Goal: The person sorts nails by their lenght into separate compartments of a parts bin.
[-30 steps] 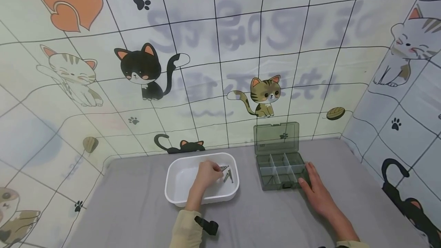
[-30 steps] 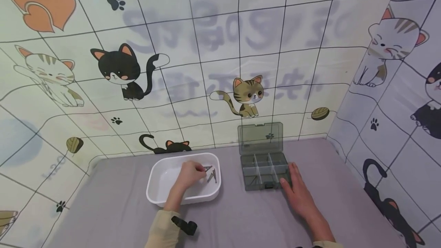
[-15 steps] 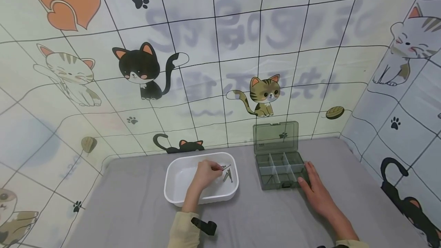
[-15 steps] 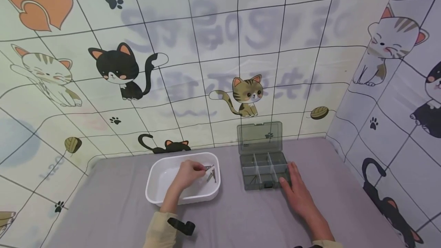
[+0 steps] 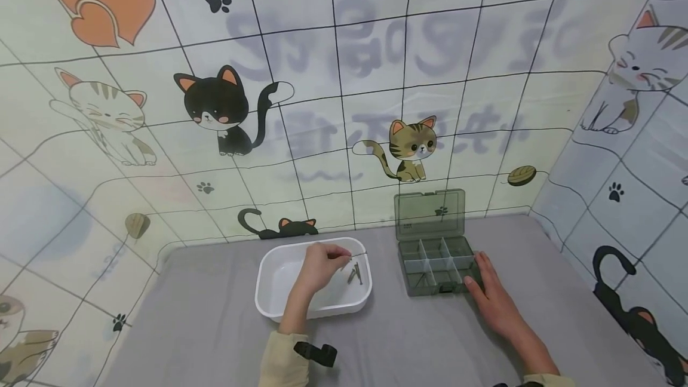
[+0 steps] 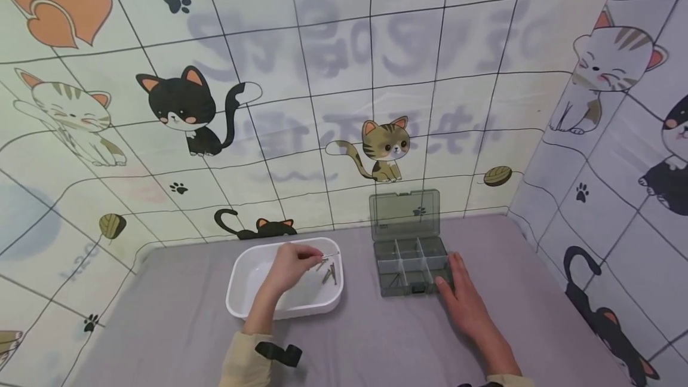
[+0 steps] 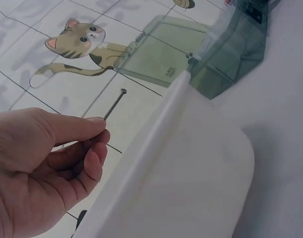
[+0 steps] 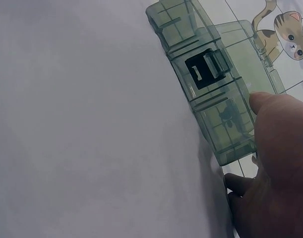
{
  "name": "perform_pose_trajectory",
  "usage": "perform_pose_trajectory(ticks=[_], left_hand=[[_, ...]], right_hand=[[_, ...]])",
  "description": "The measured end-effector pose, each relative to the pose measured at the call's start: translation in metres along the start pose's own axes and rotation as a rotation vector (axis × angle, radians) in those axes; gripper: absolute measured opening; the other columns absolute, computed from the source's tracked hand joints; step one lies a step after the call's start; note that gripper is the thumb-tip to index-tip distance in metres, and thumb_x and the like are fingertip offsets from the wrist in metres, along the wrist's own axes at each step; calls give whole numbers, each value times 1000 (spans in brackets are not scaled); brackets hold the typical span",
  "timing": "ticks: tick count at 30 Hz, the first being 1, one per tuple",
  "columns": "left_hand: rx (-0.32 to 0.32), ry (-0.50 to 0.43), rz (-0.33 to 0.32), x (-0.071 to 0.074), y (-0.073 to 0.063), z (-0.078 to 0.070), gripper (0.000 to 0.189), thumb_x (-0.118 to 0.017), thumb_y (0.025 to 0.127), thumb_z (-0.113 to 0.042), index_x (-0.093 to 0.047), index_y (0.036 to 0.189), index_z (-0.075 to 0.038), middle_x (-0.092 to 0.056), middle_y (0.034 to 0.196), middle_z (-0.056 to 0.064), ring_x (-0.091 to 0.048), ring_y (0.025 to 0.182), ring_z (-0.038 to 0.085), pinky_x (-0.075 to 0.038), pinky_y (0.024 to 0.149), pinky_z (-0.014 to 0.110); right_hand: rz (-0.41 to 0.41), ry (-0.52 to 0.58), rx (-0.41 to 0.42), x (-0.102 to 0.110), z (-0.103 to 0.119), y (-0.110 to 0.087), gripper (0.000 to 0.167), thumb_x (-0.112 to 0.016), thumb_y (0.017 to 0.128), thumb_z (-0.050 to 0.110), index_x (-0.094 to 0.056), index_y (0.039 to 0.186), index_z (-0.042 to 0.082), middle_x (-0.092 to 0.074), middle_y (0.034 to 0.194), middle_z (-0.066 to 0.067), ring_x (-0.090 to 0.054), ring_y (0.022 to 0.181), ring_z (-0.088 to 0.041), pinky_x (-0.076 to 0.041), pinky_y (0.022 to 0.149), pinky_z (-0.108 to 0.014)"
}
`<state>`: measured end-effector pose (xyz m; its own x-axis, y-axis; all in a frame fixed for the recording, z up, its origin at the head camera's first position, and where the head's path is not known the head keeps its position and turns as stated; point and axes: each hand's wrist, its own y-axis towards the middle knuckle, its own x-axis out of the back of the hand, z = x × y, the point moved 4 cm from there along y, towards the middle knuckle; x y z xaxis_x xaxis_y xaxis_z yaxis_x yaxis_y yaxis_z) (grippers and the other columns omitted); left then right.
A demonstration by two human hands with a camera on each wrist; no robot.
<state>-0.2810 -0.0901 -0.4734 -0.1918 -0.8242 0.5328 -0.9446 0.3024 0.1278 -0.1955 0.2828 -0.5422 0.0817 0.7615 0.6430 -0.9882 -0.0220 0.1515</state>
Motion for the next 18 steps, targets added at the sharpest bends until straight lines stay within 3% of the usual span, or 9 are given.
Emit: perform_pose_trajectory(ticks=[5, 10, 14, 18], left_hand=[[-6, -61, -15, -1, -1, -6, 9, -72, 93, -3, -78, 98, 3, -75, 86, 5, -66, 77, 10, -54, 67, 26], [-2, -132, -53, -6, -2, -8, 7, -73, 92, -1, -80, 95, -1, -76, 87, 6, -66, 76, 11, -54, 67, 24], [-8, -176, -68, -12, -2, -14, 8, -73, 92, -1, -80, 96, -2, -76, 89, 6, -70, 79, 22, -54, 68, 24], [6, -261, -55, -18, -2, -21, 9, -73, 93, -1, -79, 98, 1, -76, 93, 7, -70, 81, 23, -59, 76, 40]], right_hand=[[10, -2, -14, -1, 1, 1, 71, -45, 111, 29, -7, 161, -6, -3, 164, -35, -8, 148, -57, -19, 105, -77], [10, -10, -15, 0, 0, 1, 71, -45, 111, 28, -7, 161, -6, -3, 164, -35, -9, 148, -57, -20, 105, -77], [12, -6, -16, 0, 0, 1, 72, -45, 111, 28, -6, 161, -5, -3, 164, -35, -9, 148, -57, -19, 105, -77], [18, -7, -26, 0, 0, 1, 72, -45, 111, 29, -6, 162, -4, -2, 165, -34, -8, 148, -57, -19, 105, -77]])
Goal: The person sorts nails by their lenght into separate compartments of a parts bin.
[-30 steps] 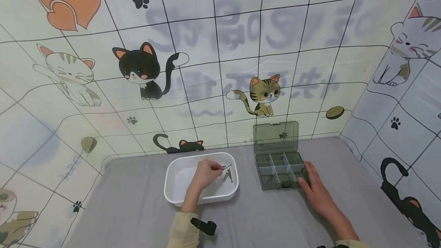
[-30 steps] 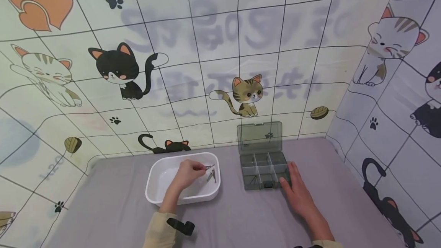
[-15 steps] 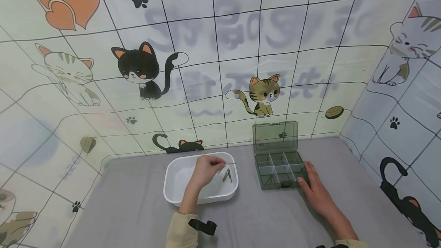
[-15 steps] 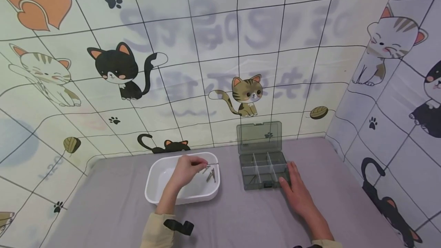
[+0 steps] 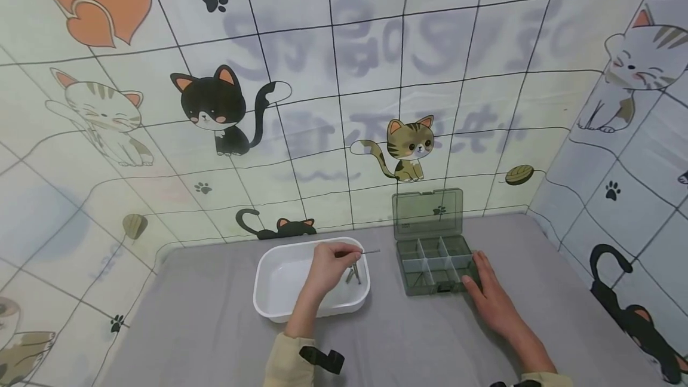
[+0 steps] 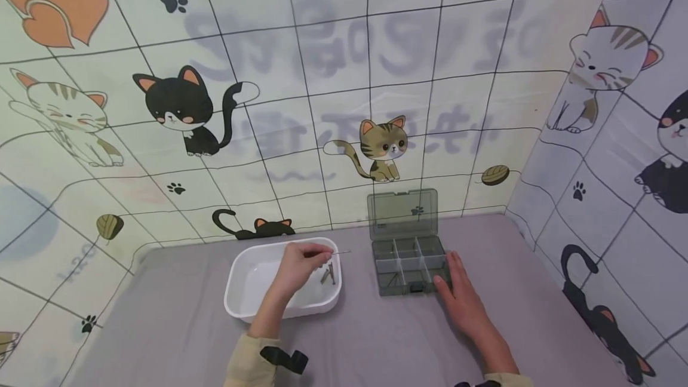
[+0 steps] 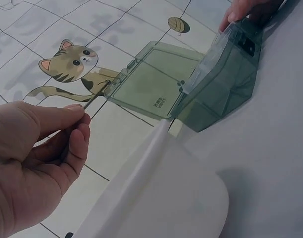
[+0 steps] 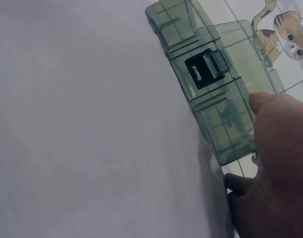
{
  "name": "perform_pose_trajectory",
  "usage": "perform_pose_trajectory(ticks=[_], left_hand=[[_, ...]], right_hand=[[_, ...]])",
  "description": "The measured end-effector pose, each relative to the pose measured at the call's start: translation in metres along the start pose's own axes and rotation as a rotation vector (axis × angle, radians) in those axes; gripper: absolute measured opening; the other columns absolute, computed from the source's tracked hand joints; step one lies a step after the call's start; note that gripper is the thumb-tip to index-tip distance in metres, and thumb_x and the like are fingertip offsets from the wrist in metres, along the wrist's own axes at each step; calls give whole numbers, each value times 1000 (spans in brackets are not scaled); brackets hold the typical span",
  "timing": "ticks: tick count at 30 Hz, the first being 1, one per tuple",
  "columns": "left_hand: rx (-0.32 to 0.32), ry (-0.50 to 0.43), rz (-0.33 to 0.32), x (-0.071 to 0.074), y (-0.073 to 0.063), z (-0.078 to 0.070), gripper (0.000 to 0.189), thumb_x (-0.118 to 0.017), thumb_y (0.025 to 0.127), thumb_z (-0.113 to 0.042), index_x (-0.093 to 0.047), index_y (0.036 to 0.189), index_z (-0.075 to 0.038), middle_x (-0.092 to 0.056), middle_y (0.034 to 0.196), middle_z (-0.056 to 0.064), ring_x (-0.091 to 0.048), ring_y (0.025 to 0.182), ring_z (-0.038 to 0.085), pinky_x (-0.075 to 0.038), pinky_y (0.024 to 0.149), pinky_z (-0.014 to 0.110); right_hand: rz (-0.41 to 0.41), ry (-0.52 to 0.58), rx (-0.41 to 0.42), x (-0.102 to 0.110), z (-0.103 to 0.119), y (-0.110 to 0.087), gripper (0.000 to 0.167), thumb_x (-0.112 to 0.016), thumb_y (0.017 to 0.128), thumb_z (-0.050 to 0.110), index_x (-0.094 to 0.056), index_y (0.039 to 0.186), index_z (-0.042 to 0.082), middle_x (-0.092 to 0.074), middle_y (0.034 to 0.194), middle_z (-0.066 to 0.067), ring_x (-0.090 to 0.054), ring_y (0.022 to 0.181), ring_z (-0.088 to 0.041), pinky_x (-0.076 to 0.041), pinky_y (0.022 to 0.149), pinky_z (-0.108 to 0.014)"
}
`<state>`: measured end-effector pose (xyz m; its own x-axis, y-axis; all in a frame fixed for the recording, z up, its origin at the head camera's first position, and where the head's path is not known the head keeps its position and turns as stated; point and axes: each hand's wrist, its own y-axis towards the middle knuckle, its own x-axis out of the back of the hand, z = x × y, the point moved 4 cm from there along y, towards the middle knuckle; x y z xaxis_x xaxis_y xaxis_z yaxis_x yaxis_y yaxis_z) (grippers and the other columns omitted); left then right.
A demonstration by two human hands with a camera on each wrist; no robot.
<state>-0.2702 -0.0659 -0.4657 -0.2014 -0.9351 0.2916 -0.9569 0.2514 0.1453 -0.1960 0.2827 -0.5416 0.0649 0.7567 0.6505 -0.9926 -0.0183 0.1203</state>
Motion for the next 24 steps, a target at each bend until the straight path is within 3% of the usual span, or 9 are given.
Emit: perform_pose_trajectory(ticks=[4, 7, 15, 24], left_hand=[[22, -92, 7, -8, -1, -2, 12, -72, 92, -1, -78, 101, 5, -75, 96, 9, -68, 81, 13, -58, 82, 49], [42, -119, -1, -14, 0, -4, 14, -73, 92, -3, -78, 102, 5, -75, 95, 8, -67, 81, 14, -58, 80, 45], [74, -116, -42, -34, 1, -8, 12, -74, 94, -6, -79, 101, 1, -74, 88, 7, -69, 88, 39, -58, 75, 43], [48, -39, -42, -57, 3, -13, 12, -74, 93, -8, -80, 100, 0, -74, 86, 1, -65, 74, 10, -53, 65, 26]], right_hand=[[2, -2, -6, 1, 0, 0, 72, -45, 111, 29, -5, 162, -3, -1, 165, -33, -8, 148, -56, -19, 106, -77], [2, -1, -3, 1, 0, -1, 72, -44, 111, 29, -5, 162, -3, -1, 165, -33, -8, 148, -57, -19, 105, -77], [-3, -4, 11, -1, -3, 0, 72, -45, 111, 30, -6, 162, -4, -3, 165, -33, -9, 148, -56, -20, 105, -77], [-6, -11, -3, -2, -1, 0, 72, -45, 111, 30, -7, 162, -4, -4, 165, -33, -10, 148, -57, -20, 105, -77]])
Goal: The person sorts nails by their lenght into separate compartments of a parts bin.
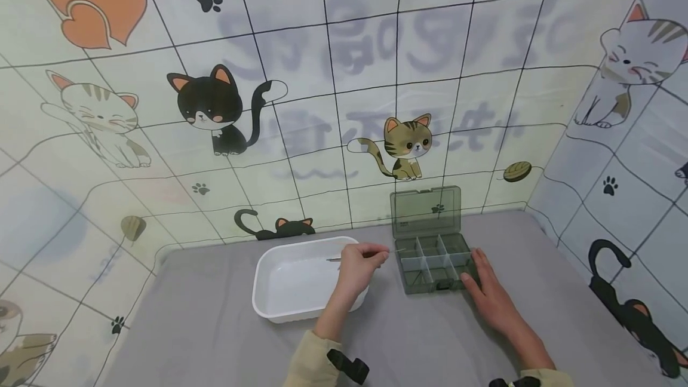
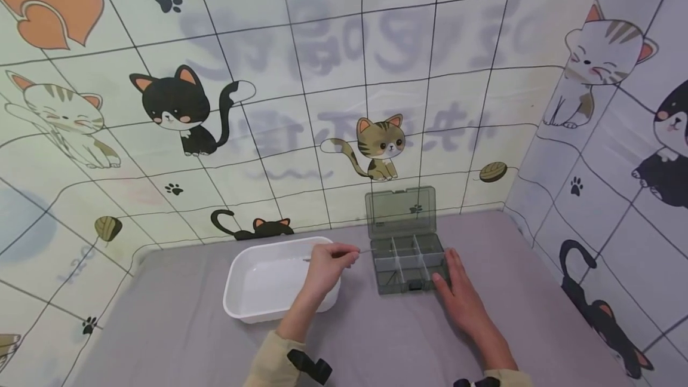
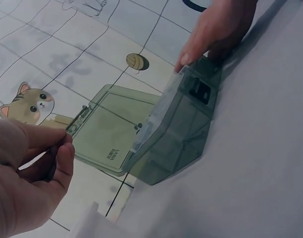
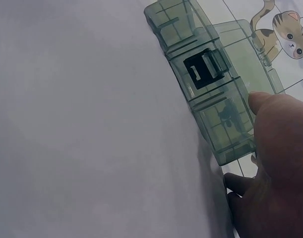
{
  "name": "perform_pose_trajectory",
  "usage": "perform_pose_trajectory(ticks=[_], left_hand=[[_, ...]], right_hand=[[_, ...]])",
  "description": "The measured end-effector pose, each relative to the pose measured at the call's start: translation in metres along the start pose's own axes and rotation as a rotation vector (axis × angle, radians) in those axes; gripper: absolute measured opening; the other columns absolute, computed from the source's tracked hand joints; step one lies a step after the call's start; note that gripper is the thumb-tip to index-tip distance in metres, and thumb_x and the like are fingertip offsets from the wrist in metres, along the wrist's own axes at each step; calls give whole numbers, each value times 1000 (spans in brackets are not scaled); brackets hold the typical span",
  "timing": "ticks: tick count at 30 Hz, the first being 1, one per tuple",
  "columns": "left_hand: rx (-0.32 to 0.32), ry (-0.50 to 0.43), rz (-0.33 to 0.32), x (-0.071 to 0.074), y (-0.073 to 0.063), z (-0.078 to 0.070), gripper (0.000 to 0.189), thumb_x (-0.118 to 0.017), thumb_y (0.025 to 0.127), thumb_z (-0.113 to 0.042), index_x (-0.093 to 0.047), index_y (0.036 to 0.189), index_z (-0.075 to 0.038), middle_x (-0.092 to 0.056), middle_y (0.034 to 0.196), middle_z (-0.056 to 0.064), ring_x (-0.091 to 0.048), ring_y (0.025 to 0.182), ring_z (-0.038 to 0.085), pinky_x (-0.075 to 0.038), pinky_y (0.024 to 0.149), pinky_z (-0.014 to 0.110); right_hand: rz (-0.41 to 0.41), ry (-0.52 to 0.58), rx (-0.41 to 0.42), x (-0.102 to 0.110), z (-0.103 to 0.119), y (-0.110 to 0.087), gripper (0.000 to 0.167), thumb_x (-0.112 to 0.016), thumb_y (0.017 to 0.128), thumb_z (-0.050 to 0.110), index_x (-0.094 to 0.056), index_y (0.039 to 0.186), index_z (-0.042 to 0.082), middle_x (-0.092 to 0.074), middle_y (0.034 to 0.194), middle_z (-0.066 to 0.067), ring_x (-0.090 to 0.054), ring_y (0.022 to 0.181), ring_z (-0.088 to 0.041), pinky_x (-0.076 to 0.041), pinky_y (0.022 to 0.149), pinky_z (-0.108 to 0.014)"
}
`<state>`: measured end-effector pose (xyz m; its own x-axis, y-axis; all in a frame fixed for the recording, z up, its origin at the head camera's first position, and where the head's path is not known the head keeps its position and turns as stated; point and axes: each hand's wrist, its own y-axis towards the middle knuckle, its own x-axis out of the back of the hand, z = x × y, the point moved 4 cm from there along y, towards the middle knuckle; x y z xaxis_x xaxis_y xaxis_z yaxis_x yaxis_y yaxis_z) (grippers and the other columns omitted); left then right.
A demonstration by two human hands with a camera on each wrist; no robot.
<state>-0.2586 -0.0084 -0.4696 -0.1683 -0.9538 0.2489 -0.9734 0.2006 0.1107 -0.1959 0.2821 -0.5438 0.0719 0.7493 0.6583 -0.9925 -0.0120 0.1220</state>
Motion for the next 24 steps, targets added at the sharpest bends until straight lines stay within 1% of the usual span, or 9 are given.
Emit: perform_pose_trajectory(ticks=[2, 5, 12, 17, 22, 24], left_hand=[[-15, 21, -6, -4, 0, -1, 11, -74, 93, -7, -80, 99, 0, -74, 84, 0, -63, 71, 7, -51, 63, 24], [-35, 44, -9, -11, -1, -2, 11, -75, 92, -7, -80, 98, 0, -74, 83, -1, -63, 70, 4, -51, 63, 22], [-79, 45, -2, -24, -4, -1, 8, -75, 91, -6, -80, 95, 0, -75, 84, -1, -62, 71, 1, -52, 64, 21], [-91, 67, -2, -30, -7, -1, 7, -75, 90, -4, -80, 93, 0, -74, 83, -1, -60, 71, 0, -51, 65, 20], [-86, 99, -10, -39, -7, 2, 6, -75, 90, -2, -80, 92, 1, -74, 81, -1, -60, 70, -2, -51, 64, 19], [-82, 100, -4, -43, -7, 3, 7, -74, 90, -1, -80, 92, 2, -74, 80, -1, -60, 69, -2, -51, 63, 19]], right_hand=[[4, 0, -3, 0, 1, 1, 72, -45, 111, 31, -7, 162, -3, -4, 165, -33, -10, 148, -57, -19, 105, -77], [7, 5, -2, 1, 1, 0, 72, -45, 111, 30, -7, 162, -3, -3, 165, -33, -10, 148, -57, -19, 105, -78], [7, 14, 1, 0, 2, 0, 72, -45, 111, 29, -6, 162, -3, -3, 165, -32, -9, 148, -56, -19, 104, -78], [6, 27, 7, -1, 3, 0, 72, -45, 111, 28, -6, 162, -3, -2, 165, -33, -7, 148, -56, -19, 105, -78], [-3, 36, 25, -1, 3, -1, 71, -44, 111, 28, -7, 161, -4, -2, 165, -33, -6, 149, -56, -19, 104, -78], [-6, 37, 29, -1, 3, 0, 70, -44, 111, 28, -7, 161, -5, -2, 165, -33, -6, 149, -56, -19, 104, -78]])
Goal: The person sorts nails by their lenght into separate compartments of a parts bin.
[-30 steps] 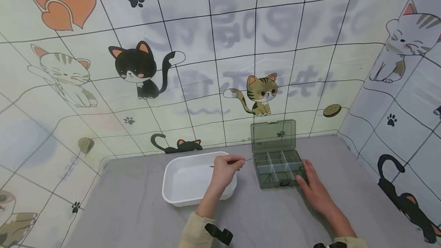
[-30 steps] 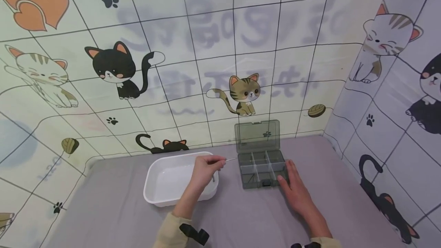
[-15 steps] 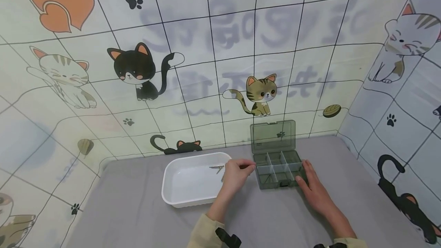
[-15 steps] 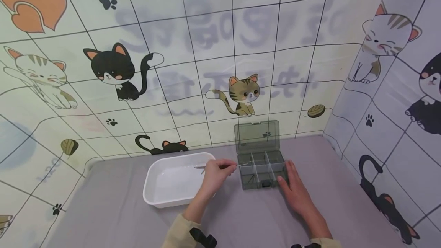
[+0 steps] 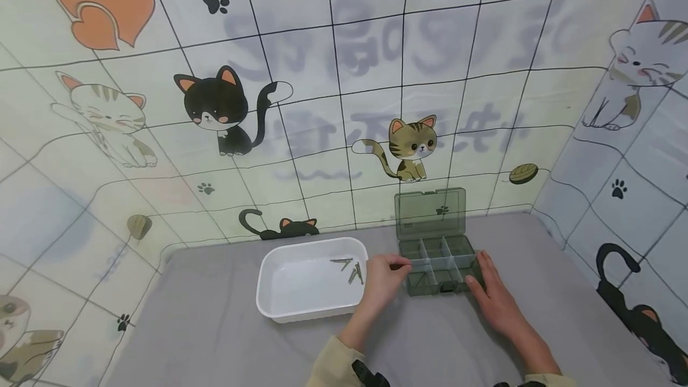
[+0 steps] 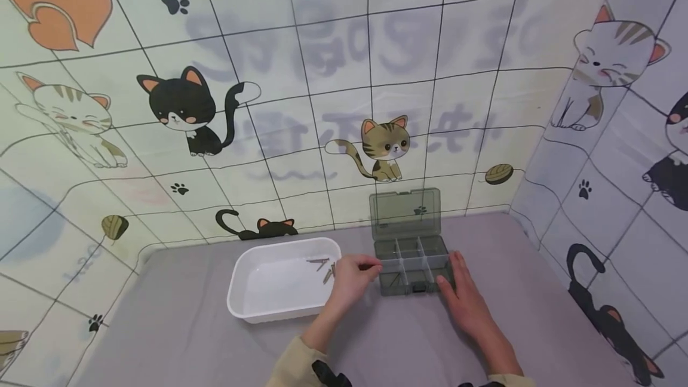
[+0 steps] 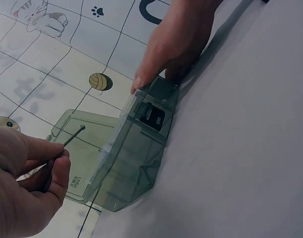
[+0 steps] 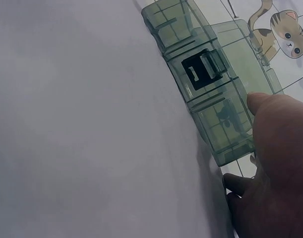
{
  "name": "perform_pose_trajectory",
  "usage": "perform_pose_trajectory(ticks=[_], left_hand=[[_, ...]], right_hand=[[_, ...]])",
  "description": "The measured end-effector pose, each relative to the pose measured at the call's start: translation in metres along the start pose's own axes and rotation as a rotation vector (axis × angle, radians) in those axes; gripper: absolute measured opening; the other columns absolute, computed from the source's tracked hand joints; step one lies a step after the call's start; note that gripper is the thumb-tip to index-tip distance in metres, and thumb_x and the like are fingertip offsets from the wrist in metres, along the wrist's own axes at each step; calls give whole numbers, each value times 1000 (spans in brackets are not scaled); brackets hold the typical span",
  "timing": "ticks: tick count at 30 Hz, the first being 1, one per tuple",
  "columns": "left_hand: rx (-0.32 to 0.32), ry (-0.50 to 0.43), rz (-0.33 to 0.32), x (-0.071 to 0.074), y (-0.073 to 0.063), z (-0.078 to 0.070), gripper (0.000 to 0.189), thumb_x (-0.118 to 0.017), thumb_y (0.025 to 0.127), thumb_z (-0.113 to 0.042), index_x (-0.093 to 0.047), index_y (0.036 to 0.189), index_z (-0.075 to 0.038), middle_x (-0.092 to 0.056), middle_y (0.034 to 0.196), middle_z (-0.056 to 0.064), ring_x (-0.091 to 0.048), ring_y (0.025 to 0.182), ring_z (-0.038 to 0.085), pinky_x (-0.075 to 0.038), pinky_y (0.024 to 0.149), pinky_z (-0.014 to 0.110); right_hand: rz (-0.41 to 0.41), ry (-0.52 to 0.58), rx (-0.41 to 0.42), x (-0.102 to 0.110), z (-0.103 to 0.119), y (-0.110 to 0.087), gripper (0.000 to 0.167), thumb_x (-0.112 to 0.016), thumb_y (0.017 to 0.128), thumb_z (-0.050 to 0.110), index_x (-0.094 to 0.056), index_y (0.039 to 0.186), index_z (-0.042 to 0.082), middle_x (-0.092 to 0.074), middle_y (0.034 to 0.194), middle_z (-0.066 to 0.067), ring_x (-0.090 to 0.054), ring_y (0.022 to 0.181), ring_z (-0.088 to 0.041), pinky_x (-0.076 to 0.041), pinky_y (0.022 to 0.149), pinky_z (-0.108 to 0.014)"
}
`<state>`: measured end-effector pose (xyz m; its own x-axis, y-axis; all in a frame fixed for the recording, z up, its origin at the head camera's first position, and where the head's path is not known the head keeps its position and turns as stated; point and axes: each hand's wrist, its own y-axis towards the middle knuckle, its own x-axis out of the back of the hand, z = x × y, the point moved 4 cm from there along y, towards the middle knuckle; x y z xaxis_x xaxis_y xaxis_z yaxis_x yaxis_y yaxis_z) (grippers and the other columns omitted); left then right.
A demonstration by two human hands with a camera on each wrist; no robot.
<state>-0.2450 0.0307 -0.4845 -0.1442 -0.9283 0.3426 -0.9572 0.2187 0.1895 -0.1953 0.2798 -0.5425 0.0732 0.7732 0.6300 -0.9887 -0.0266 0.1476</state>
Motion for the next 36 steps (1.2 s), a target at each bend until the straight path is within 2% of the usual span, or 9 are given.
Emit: perform_pose_trajectory(ticks=[5, 19, 22, 29, 36], left_hand=[[-13, 28, 5, -8, 0, 2, 7, -74, 89, 0, -80, 91, 1, -73, 78, -2, -59, 69, -1, -50, 62, 19], [14, 124, -61, -18, -2, 8, 5, -77, 87, -2, -81, 88, -4, -72, 74, -5, -57, 67, -2, -47, 60, 18], [11, 132, -83, -19, -2, 9, 4, -77, 87, -2, -81, 87, -4, -72, 74, -5, -56, 66, -1, -46, 61, 19], [-43, 145, -131, -20, -2, 11, 6, -78, 85, 0, -81, 85, -5, -70, 72, -5, -54, 66, 0, -46, 62, 20], [-27, 136, -138, -21, -2, 10, 3, -79, 85, 0, -80, 86, -1, -71, 73, -2, -57, 67, 1, -47, 62, 19]], right_hand=[[6, -5, -12, 1, -1, 1, 71, -44, 111, 28, -7, 161, -5, -2, 165, -34, -6, 148, -56, -18, 105, -78], [-11, 0, -3, 1, -5, 0, 72, -45, 111, 30, -8, 161, -4, -3, 165, -34, -8, 148, -57, -18, 104, -78], [-13, 4, 10, 0, -5, 1, 71, -45, 111, 29, -8, 161, -5, -4, 164, -34, -8, 148, -58, -19, 104, -79], [-24, 5, 15, 1, -4, 1, 71, -46, 110, 28, -10, 161, -4, -5, 164, -34, -9, 147, -58, -20, 103, -79], [-17, 14, 12, 1, -4, 0, 71, -46, 110, 28, -8, 161, -4, -4, 165, -34, -8, 147, -58, -20, 103, -79]])
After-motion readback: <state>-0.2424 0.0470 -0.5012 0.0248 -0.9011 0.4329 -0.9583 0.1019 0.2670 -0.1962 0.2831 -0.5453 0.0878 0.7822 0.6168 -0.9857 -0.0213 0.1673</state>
